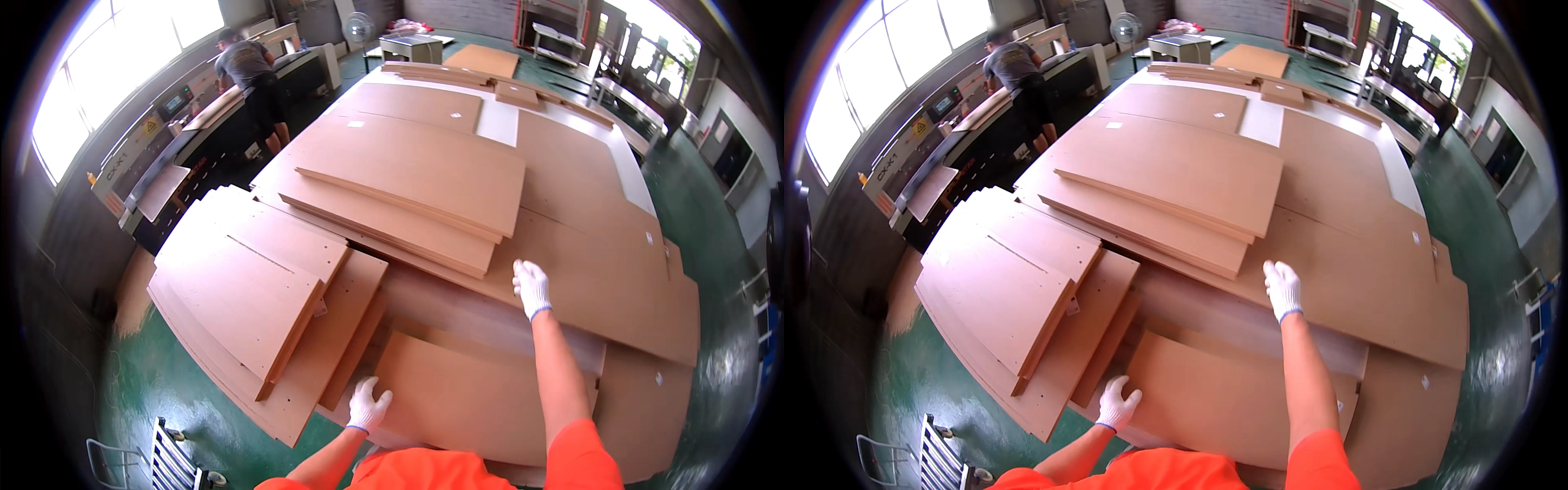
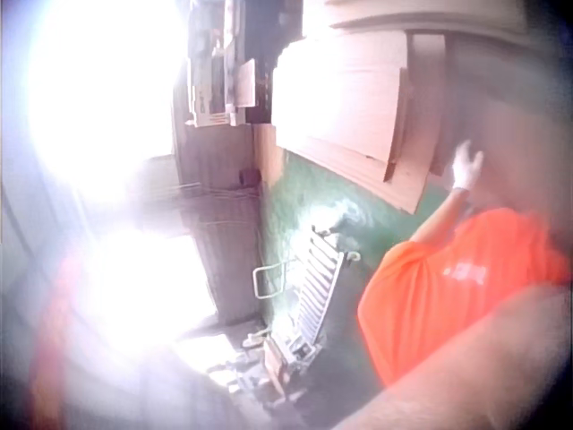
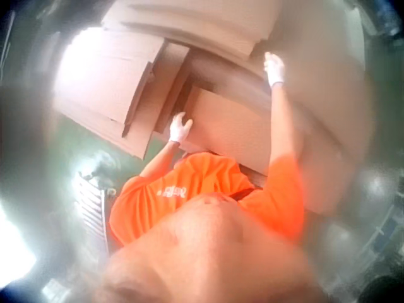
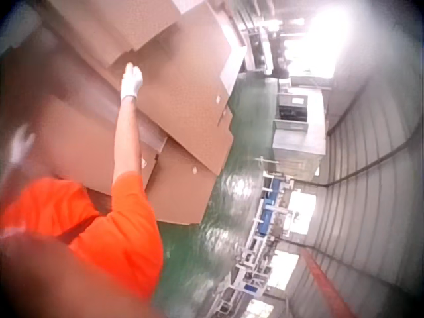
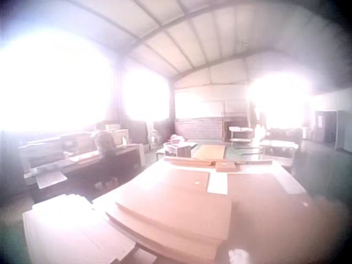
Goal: The person moves several wood panels from a large stack on one table to another table, handling them one at a time and placing them on a smaller stack.
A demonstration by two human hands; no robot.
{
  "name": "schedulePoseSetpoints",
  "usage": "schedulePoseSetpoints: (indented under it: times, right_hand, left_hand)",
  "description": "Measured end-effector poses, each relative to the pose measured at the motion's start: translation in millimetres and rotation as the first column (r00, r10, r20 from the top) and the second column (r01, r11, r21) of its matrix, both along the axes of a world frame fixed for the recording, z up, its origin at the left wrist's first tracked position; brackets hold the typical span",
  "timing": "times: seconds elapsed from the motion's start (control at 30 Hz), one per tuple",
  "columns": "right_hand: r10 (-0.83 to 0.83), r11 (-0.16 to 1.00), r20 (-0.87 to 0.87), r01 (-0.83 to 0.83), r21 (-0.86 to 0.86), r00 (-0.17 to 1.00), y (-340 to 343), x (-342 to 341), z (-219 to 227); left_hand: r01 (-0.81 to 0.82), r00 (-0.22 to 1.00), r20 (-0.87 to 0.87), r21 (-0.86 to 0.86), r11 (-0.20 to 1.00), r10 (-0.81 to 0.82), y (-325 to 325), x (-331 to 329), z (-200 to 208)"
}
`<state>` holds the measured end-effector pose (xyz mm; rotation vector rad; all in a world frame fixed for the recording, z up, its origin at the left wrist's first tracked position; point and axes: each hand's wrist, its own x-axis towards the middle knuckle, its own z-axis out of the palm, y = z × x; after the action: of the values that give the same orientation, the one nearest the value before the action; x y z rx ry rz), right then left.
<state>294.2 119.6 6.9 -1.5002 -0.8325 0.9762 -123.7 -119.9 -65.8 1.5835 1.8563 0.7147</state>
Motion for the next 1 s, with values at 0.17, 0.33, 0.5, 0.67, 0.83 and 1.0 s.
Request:
schedulePoseSetpoints:
  times: [0.17, 0.33, 0.5, 0.67, 0.83, 1.0]
  right_hand:
    - [-0.160, 0.927, -0.002, 0.150, -0.344, 0.987, 118, -2, 23]
    - [-0.116, 0.966, -0.139, 0.079, -0.246, 0.983, 91, 0, 0]
    - [0.000, 0.989, -0.144, -0.022, -0.148, 0.990, -66, -41, -11]
    - [0.077, 0.952, -0.188, -0.129, -0.279, 0.979, -290, -18, 19]
    - [-0.488, 0.871, -0.626, 0.390, -0.299, 0.608, -411, 50, 13]
    - [-0.827, 0.538, -0.032, 0.775, -0.330, 0.561, -493, 121, -29]
  left_hand:
    - [-0.049, 0.994, 0.094, -0.086, 0.995, 0.057, 6, -6, 13]
    - [-0.005, 0.913, 0.404, -0.138, 0.990, 0.060, 50, 10, 28]
    - [0.075, 0.816, 0.578, -0.053, 0.996, -0.031, 128, 42, 52]
    - [0.151, 0.307, 0.939, -0.210, 0.966, 0.156, 204, 63, 65]
    - [0.057, 0.001, 0.894, -0.447, 0.893, 0.448, 211, 55, 80]
    - [0.099, -0.035, 0.871, -0.484, 0.869, 0.489, 67, 72, 19]
